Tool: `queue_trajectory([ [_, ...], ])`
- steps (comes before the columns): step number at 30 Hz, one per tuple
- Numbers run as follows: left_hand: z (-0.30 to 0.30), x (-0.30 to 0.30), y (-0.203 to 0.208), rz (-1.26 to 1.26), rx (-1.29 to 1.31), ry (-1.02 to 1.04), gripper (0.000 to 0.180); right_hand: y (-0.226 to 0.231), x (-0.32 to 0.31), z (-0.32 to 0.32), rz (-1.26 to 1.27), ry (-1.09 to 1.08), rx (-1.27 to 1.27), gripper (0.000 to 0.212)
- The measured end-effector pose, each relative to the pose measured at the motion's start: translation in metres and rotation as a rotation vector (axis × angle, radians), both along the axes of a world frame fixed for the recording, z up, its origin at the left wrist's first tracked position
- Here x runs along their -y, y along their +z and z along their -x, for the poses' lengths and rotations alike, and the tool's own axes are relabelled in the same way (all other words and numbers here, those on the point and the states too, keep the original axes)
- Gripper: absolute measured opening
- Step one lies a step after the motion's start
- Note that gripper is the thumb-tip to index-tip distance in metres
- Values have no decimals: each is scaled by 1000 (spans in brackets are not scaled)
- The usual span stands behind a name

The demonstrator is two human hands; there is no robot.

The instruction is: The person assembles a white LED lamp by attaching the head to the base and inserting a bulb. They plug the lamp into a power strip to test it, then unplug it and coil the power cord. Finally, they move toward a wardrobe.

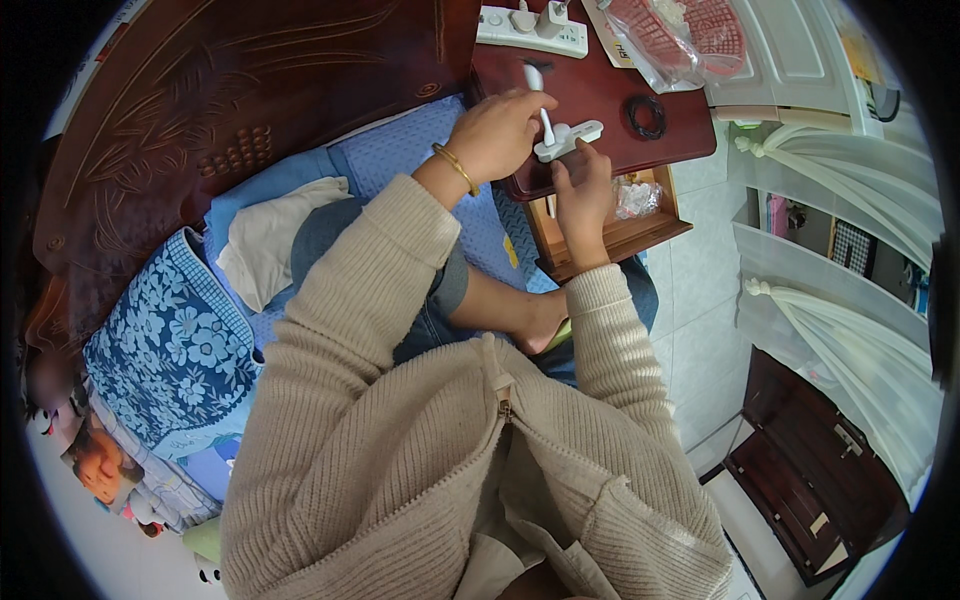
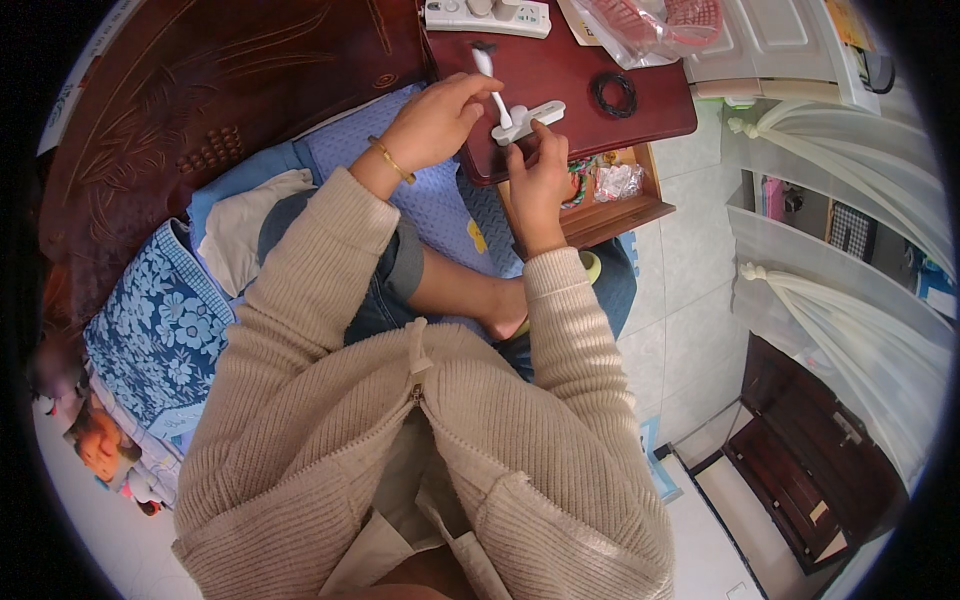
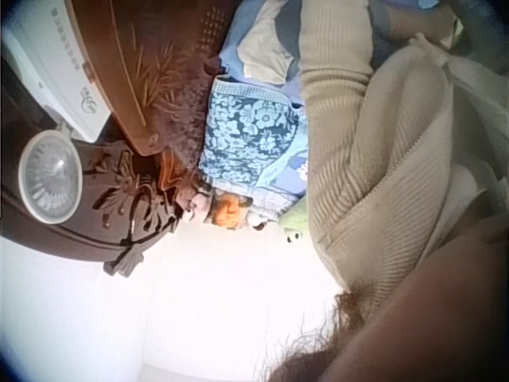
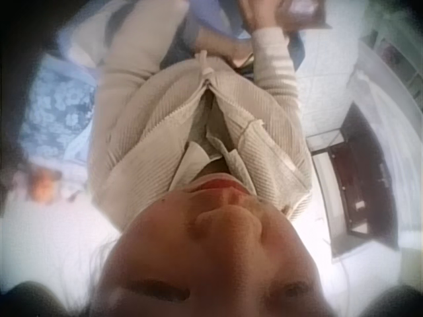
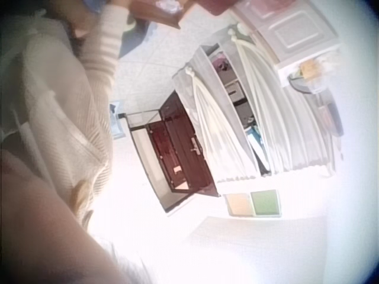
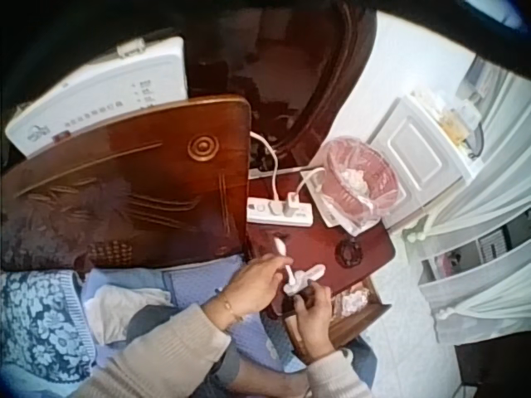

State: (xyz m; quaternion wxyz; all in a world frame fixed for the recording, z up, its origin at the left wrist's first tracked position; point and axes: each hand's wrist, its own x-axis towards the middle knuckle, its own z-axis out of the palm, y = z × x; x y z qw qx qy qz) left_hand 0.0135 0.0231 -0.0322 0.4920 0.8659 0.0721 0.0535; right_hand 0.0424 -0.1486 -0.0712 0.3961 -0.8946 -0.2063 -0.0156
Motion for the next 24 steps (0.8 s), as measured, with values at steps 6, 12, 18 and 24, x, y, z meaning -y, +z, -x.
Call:
queue_trajectory([
  [6, 0, 1, -7, -26, -61, -37, 20, -9, -4, -8, 42, 31, -135, 48],
  [12, 1, 0, -4, -162, -130, -46, 17, 7, -14, -32, 268, 125, 276, 57],
  [18, 1, -2, 0, -154, -154, -37, 20, 6, 3, -38, 527, 365, 259, 55],
  [24, 1, -2, 5, -126, -131, 3, 19, -8, 84, -1, 70, -54, 147, 33],
])
